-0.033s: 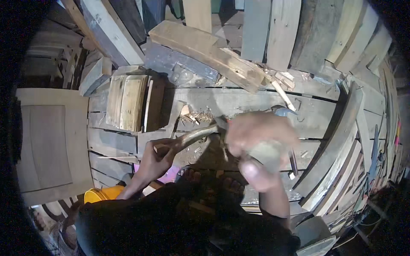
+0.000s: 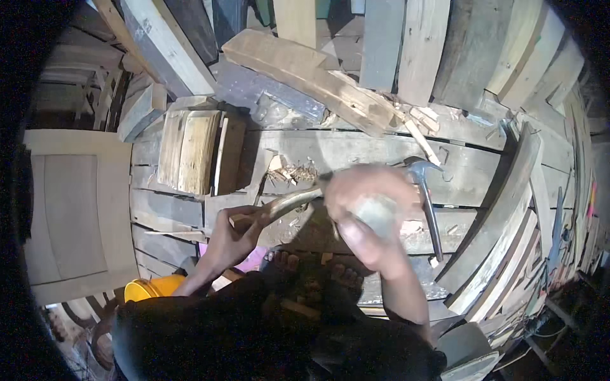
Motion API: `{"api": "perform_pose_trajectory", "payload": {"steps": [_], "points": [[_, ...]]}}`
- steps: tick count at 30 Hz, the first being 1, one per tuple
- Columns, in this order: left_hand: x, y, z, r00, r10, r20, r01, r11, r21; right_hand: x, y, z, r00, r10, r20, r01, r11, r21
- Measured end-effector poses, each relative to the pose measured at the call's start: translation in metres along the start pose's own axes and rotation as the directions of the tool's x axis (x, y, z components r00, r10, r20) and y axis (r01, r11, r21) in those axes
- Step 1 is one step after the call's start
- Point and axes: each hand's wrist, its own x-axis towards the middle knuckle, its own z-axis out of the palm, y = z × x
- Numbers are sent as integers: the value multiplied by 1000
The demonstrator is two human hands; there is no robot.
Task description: The person shapes a piece of wood by chiseling it with a blade and a stone, then sands the wood with sandpaper.
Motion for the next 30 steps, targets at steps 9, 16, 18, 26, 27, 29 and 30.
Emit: {"api": "perform_pose_trajectory", "payload": {"steps": [9,16,18,26,27,29,30], "points": [[-1,16,-9,988,-141,55,142,990,-5,22,-28,-6,976,-96,195,46,968,246],[0,-4,2,999,-29,-15,29,999,-15,19,-55,-9,949,-5,316,-11,999,49],[1,-9,4,999,-51,5,51,996,-71,16,-57,-11,955,31,296,-42,999,30],[-1,-2,3,992,-113,51,121,977,-178,27,-50,-19,898,-88,431,78,996,41],[-2,-1,3,993,-113,33,118,972,-201,29,-47,-19,894,-134,427,114,991,72],[-1,1,2,989,-131,66,140,977,-161,23,-35,-12,911,-171,376,148,985,88],[-1,3,-2,984,-157,87,166,979,-116,17,-23,-5,930,-165,330,145,986,85]]}}
